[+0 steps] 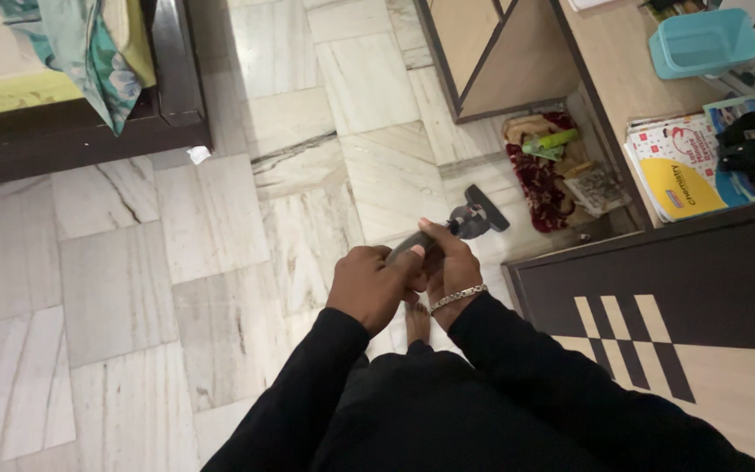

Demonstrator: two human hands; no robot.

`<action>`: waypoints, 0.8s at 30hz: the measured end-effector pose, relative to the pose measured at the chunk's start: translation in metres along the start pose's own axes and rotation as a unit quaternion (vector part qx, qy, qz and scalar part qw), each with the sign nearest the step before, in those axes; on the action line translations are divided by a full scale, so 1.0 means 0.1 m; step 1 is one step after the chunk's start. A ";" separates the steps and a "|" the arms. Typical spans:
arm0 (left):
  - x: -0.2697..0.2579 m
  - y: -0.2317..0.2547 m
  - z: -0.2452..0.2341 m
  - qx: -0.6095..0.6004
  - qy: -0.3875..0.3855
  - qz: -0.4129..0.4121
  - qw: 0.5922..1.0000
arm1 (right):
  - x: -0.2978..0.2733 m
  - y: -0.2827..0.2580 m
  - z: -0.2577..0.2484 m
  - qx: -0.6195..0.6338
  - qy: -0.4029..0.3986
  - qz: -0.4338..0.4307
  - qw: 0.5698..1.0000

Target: The person uses a corded stick vacuum to clean a tiled floor in a bedroom. They move the vacuum head back and forth across the floor, navigating around a bed and a chair.

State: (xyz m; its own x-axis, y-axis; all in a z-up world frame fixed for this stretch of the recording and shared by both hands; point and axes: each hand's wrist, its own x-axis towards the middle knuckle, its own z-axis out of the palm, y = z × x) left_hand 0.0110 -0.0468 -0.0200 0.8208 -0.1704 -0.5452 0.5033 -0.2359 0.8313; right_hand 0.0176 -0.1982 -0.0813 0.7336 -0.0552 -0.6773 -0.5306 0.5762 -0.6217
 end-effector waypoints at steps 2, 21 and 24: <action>-0.07 0.06 -0.02 -0.015 0.001 -0.007 1.000 | -0.10 0.00 0.08 -0.011 0.039 0.030 0.999; -0.32 0.18 0.13 -0.072 0.041 -0.020 0.996 | 0.25 0.28 -0.43 -0.524 0.011 -0.395 0.755; -0.22 0.10 0.26 -0.029 0.027 -0.053 0.998 | 0.36 0.29 -0.65 -0.518 0.003 -0.354 0.778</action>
State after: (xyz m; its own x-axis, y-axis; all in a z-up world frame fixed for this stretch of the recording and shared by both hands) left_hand -0.0093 -0.0697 -0.0027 0.7748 -0.0961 -0.6249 0.6013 -0.1930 0.7753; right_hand 0.0010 -0.2362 -0.1490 0.9977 -0.0646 -0.0198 -0.0531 -0.5677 -0.8215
